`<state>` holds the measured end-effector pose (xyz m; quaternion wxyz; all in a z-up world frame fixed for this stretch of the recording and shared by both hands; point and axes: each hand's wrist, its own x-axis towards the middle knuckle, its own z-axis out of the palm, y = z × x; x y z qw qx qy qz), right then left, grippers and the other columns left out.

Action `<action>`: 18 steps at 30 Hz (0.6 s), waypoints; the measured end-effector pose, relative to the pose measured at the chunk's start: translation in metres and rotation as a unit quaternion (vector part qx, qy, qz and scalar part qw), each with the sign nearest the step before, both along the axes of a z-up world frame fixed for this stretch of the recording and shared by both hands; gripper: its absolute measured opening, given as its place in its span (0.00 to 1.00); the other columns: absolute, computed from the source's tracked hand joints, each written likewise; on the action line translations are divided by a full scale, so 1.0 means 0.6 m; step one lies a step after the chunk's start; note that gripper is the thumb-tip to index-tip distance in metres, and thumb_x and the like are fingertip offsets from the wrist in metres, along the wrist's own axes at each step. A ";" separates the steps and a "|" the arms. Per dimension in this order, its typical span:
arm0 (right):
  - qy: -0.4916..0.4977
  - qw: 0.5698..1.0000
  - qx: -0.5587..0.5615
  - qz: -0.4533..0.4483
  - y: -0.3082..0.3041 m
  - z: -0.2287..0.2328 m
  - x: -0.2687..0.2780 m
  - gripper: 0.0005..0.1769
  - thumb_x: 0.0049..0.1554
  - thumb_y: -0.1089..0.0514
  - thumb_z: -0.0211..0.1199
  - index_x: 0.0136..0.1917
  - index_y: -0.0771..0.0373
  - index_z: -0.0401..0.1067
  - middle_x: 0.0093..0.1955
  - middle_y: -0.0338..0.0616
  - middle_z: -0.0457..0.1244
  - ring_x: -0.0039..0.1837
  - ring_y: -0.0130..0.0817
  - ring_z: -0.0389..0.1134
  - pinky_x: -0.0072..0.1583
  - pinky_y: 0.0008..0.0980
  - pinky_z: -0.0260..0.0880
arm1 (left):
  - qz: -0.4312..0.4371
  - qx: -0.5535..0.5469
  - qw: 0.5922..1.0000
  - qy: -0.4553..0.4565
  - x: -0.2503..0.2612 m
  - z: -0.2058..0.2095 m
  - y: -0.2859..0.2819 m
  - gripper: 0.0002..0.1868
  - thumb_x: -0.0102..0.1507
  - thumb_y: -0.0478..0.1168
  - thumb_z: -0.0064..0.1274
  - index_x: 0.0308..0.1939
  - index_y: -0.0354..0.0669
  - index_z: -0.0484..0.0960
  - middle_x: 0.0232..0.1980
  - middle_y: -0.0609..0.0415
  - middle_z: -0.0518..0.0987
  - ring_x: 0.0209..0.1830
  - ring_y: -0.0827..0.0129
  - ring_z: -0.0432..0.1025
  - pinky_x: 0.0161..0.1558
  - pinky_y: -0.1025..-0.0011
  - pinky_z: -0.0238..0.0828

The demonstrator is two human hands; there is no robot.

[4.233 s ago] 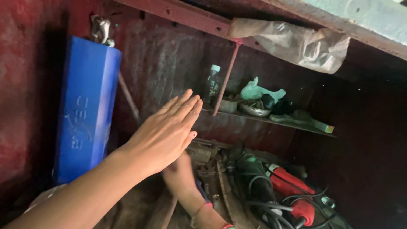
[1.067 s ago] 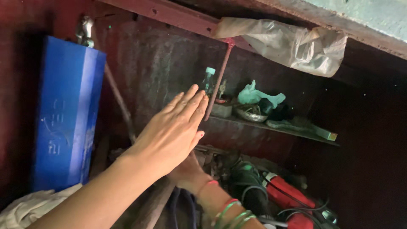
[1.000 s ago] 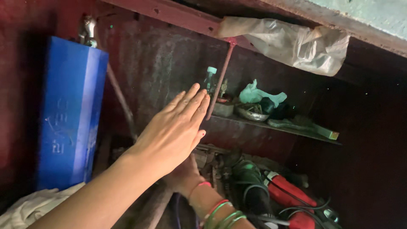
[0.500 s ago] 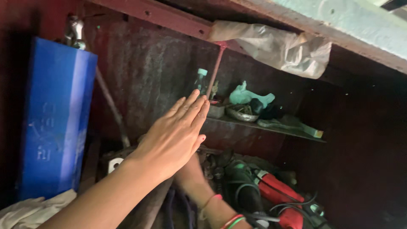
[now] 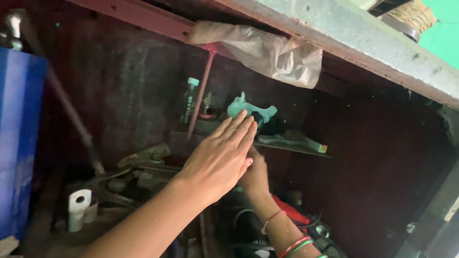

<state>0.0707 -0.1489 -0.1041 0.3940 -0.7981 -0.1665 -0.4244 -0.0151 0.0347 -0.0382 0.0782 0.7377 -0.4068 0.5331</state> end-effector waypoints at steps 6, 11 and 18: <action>-0.033 0.995 0.059 -0.079 -0.046 0.063 0.012 0.20 0.54 0.65 0.67 0.61 0.63 0.73 0.53 0.48 0.72 0.54 0.33 0.75 0.56 0.34 0.73 | 0.007 -0.021 1.000 0.000 0.028 0.011 -0.001 0.36 0.63 0.45 0.49 0.69 0.23 0.63 0.74 0.35 0.63 0.79 0.52 0.52 0.75 0.58 0.45; -0.072 0.995 0.055 0.042 -0.034 0.094 0.050 0.21 0.54 0.65 0.68 0.61 0.63 0.71 0.54 0.48 0.72 0.55 0.36 0.74 0.56 0.33 0.73 | 0.030 -0.009 0.999 0.010 0.049 0.013 0.016 0.35 0.65 0.45 0.47 0.70 0.23 0.61 0.75 0.35 0.61 0.79 0.51 0.51 0.75 0.58 0.45; -0.105 0.994 -0.008 -0.026 -0.011 0.129 0.105 0.23 0.55 0.62 0.65 0.62 0.59 0.63 0.45 0.45 0.71 0.48 0.40 0.75 0.51 0.37 0.72 | 0.062 -0.002 0.998 -0.001 0.059 0.022 0.037 0.35 0.65 0.45 0.46 0.70 0.21 0.60 0.75 0.33 0.60 0.78 0.50 0.51 0.75 0.58 0.44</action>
